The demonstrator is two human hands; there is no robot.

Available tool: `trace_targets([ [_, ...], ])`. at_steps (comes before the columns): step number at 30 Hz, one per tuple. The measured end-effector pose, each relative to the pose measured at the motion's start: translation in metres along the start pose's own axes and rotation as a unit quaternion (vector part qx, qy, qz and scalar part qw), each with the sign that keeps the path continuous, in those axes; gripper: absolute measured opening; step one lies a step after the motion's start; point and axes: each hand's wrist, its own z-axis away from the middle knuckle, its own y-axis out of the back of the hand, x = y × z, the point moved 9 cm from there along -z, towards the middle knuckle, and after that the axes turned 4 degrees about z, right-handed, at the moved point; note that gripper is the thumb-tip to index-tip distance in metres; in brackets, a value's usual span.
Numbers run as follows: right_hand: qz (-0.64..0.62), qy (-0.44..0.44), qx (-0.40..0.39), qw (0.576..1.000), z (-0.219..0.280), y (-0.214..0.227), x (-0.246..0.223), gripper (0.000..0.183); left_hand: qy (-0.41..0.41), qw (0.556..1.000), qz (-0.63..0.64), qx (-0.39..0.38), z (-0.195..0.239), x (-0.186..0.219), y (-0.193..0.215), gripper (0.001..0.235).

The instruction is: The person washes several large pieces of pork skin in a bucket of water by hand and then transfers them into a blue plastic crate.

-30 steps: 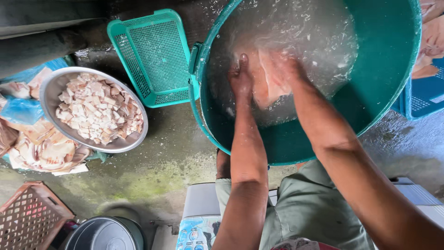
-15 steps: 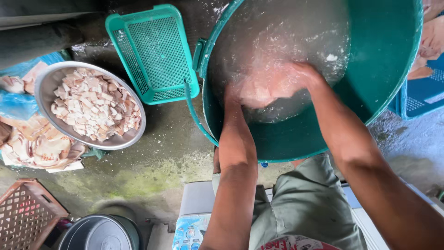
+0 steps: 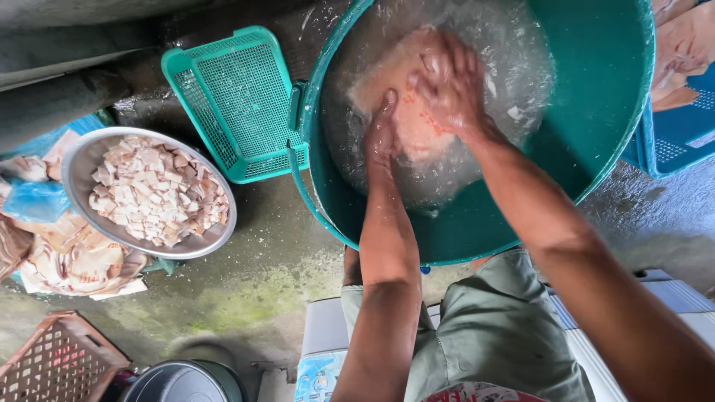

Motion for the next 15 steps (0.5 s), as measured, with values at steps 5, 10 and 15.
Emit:
trace_targets([
  [5,-0.18,-0.058,-0.016,0.982,0.025,-0.019,0.005,0.078,-0.03,0.941,0.291,-0.17,-0.021,0.005,-0.009,0.087],
  [10,-0.319,-0.191,-0.184,0.91,0.06,-0.04,0.086,0.033,-0.037,0.913,0.358,-0.191,-0.052,-0.023,0.009,0.082],
  [15,-0.64,-0.417,-0.131,0.631,0.073,-0.058,0.115,0.043,-0.026,0.924,0.292,-0.248,-0.047,-0.031,-0.007,0.073],
])
